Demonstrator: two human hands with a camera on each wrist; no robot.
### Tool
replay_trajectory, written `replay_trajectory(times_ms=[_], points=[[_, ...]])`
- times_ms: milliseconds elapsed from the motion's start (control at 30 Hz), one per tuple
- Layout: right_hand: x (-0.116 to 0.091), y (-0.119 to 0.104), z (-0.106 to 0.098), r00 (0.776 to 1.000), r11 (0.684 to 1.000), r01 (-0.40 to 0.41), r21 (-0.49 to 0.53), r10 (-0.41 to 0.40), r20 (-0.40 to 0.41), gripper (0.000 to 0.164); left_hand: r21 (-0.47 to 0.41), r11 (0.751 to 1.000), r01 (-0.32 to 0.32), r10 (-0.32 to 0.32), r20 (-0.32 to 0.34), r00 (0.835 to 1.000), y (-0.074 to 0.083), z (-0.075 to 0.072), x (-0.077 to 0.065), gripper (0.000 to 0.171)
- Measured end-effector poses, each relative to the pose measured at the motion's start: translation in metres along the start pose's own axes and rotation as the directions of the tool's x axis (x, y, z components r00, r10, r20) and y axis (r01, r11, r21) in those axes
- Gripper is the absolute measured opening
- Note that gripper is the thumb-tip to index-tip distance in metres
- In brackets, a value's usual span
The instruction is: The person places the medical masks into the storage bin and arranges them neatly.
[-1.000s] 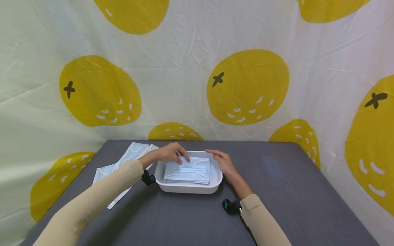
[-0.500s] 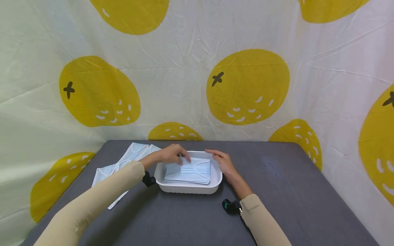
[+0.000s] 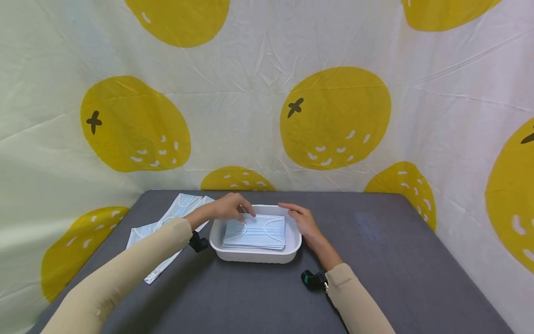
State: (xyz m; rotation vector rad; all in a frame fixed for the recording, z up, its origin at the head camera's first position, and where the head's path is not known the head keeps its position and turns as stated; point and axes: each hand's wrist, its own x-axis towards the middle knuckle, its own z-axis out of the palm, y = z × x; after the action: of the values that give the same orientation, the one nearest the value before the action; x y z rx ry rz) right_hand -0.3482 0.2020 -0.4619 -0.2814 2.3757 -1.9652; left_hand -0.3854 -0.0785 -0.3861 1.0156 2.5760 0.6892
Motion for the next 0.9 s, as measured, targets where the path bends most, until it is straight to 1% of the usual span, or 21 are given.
replay_trajectory(times_ms=[100, 333, 567, 733, 900], points=[[0.0011, 0.0, -0.0002, 1.0, 1.0, 0.004, -0.006, -0.004, -0.003, 0.038, -0.012, 1.0, -0.007, 0.007, 0.005, 1.0, -0.0007, -0.0008, -0.0002, 0.029], [0.0026, 0.0016, -0.0013, 1.0, 1.0, 0.004, 0.0, -0.004, -0.002, 0.038, -0.011, 1.0, -0.011, 0.011, 0.003, 1.0, 0.0011, -0.002, -0.0023, 0.03], [0.0044, -0.0011, -0.001, 1.0, 1.0, 0.007, -0.013, -0.007, -0.008, 0.038, -0.012, 1.0, 0.009, -0.009, -0.002, 1.0, 0.0023, -0.0049, -0.0043, 0.028], [0.0056, 0.0003, -0.0012, 1.0, 1.0, 0.005, 0.008, -0.005, 0.0, 0.038, -0.033, 0.999, 0.024, -0.024, -0.012, 1.0, 0.0016, -0.0056, -0.0055, 0.028], [0.0067, 0.0023, -0.0023, 1.0, 1.0, 0.007, -0.006, -0.007, 0.001, 0.038, -0.049, 0.999, 0.023, -0.025, -0.03, 0.999, -0.0001, -0.0048, -0.0078, 0.028]])
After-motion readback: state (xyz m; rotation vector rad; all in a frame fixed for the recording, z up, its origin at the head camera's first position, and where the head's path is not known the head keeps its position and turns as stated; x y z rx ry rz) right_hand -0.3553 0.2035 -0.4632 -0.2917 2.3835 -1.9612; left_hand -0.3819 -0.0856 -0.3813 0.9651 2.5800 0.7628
